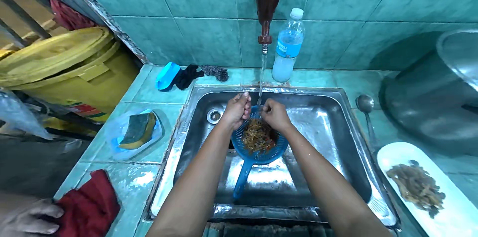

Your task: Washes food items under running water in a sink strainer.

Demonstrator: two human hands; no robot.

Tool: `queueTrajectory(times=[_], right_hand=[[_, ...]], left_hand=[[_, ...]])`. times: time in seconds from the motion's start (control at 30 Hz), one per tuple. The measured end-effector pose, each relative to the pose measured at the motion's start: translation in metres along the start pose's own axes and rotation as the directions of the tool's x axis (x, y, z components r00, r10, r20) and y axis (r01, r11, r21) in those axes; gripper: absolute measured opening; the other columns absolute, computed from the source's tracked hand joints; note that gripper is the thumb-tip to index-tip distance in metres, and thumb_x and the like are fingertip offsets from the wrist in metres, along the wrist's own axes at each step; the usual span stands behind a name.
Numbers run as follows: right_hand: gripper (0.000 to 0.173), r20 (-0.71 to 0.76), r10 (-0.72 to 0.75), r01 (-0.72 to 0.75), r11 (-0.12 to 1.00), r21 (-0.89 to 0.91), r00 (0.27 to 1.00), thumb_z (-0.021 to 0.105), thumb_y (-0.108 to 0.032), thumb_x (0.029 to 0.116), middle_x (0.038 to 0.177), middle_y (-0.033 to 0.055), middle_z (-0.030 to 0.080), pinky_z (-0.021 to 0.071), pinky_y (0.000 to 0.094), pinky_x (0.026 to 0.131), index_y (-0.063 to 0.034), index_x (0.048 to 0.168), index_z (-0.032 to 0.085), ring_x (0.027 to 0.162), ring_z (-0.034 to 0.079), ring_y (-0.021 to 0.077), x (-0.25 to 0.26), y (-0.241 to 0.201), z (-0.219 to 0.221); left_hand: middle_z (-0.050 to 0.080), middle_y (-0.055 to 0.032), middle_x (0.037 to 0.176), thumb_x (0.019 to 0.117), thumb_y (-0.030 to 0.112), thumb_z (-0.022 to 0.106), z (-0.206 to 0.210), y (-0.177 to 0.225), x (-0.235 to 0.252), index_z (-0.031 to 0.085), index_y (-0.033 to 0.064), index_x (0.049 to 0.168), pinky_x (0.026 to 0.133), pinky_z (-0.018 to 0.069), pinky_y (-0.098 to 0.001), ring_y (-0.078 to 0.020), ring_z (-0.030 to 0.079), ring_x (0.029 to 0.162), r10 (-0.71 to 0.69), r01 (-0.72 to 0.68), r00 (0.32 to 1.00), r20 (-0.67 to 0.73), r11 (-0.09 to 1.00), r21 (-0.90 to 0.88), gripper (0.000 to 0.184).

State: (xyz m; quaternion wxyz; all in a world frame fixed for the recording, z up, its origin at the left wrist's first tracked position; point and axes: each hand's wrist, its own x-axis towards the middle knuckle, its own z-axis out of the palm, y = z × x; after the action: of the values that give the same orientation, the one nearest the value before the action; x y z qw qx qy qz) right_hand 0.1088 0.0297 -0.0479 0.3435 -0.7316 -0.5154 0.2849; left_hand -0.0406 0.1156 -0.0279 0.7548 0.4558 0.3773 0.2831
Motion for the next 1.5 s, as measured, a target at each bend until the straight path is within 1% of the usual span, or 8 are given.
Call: queueTrajectory(times=[0.1, 0.23, 0.4, 0.5, 0.63, 0.73, 1.1, 1.5], right_hand=[[0.024, -0.034, -0.003, 0.011, 0.972, 0.234, 0.999, 0.07, -0.005, 0.0946, 0.097, 0.0162, 0.07, 0.0639, 0.0436, 0.073, 0.0023, 0.116, 0.063, 0.076, 0.073, 0.0247, 0.006, -0.012, -0.01], [0.015, -0.069, -0.042, 0.054, 0.982, 0.182, 0.997, 0.067, -0.009, 0.0991, 0.09, 0.013, 0.072, 0.0632, 0.0376, 0.07, 0.002, 0.109, 0.068, 0.07, 0.072, 0.0194, 0.005, -0.027, -0.013], [0.017, -0.114, -0.225, 0.243, 0.953, 0.179, 0.968, 0.069, -0.008, 0.0974, 0.11, 0.0146, 0.068, 0.0598, 0.0355, 0.084, -0.0013, 0.112, 0.075, 0.09, 0.069, 0.0193, 0.001, -0.012, -0.01], [0.025, -0.058, -0.116, 0.13, 0.916, 0.381, 0.992, 0.059, -0.003, 0.1016, 0.118, 0.014, 0.069, 0.0622, 0.0348, 0.076, -0.0013, 0.126, 0.065, 0.084, 0.071, 0.018, -0.003, 0.006, -0.011], [0.022, 0.123, -0.088, 0.093, 0.995, -0.034, 0.989, 0.065, -0.004, 0.0962, 0.113, 0.0166, 0.072, 0.056, 0.0509, 0.096, -0.0021, 0.117, 0.072, 0.104, 0.07, 0.0292, -0.008, 0.03, 0.007], [0.03, 0.284, -0.023, 0.119, 0.938, -0.326, 0.959, 0.076, -0.013, 0.09, 0.124, 0.0198, 0.064, 0.0539, 0.0591, 0.097, -0.0128, 0.12, 0.074, 0.113, 0.065, 0.0384, -0.017, 0.033, 0.031], [0.023, 0.154, 0.078, -0.018, 0.934, -0.356, 0.985, 0.057, -0.002, 0.0991, 0.112, 0.0238, 0.071, 0.0539, 0.0575, 0.097, -0.001, 0.119, 0.07, 0.11, 0.069, 0.0402, -0.009, 0.026, 0.013], [0.024, 0.183, 0.155, -0.046, 0.868, -0.494, 0.971, 0.066, -0.016, 0.099, 0.124, 0.022, 0.067, 0.0532, 0.0582, 0.099, -0.0044, 0.119, 0.071, 0.117, 0.065, 0.0401, -0.004, 0.031, 0.029]], left_hand=[[0.055, 0.0007, 0.077, 0.1103, 0.025, 0.046, -0.004, -0.012, -0.002, 0.056, 0.0098, 0.113, 0.048, 0.0441, -0.0179, -0.0053, 0.05, 0.054, -0.059, 0.059, 0.992, -0.108, 0.998, -0.002, 0.018], [0.061, 0.0002, 0.087, 0.109, 0.042, 0.045, 0.01, -0.019, -0.008, 0.057, 0.0162, 0.121, 0.051, 0.0463, -0.018, -0.0058, 0.055, 0.061, -0.158, 0.157, 0.986, -0.047, 0.987, -0.034, 0.031], [0.058, 0.0012, 0.078, 0.108, 0.048, 0.041, 0.018, -0.025, 0.008, 0.057, 0.0163, 0.114, 0.051, 0.0458, -0.017, -0.0048, 0.053, 0.057, -0.13, 0.147, 0.986, 0.102, 0.973, -0.179, 0.036], [0.055, 0.0007, 0.078, 0.109, 0.036, 0.047, 0.017, -0.02, 0.017, 0.053, 0.0142, 0.109, 0.049, 0.0457, -0.0152, -0.004, 0.052, 0.055, -0.086, 0.102, 0.994, 0.074, 0.964, -0.244, 0.023], [0.061, -0.0026, 0.085, 0.1084, 0.029, 0.049, 0.024, -0.001, 0.021, 0.054, 0.012, 0.111, 0.052, 0.0519, -0.0171, -0.0071, 0.06, 0.062, -0.108, 0.126, 0.991, 0.075, 0.943, -0.307, 0.018], [0.068, -0.0089, 0.1, 0.105, 0.012, 0.053, 0.038, 0.007, 0.02, 0.054, 0.0078, 0.118, 0.065, 0.0589, -0.0228, -0.0135, 0.07, 0.079, -0.112, 0.146, 0.985, 0.128, 0.942, -0.302, 0.014], [0.055, 0.0021, 0.077, 0.1082, 0.031, 0.05, 0.039, 0.01, 0.022, 0.054, 0.0149, 0.102, 0.046, 0.0457, -0.0143, -0.003, 0.052, 0.054, -0.088, 0.123, 0.98, 0.18, 0.973, -0.194, 0.018], [0.06, -0.0009, 0.082, 0.1056, 0.033, 0.056, 0.044, 0.015, 0.021, 0.057, 0.0129, 0.108, 0.05, 0.0496, -0.0179, -0.007, 0.059, 0.06, -0.094, 0.107, 0.991, 0.096, 0.983, -0.15, 0.021]])
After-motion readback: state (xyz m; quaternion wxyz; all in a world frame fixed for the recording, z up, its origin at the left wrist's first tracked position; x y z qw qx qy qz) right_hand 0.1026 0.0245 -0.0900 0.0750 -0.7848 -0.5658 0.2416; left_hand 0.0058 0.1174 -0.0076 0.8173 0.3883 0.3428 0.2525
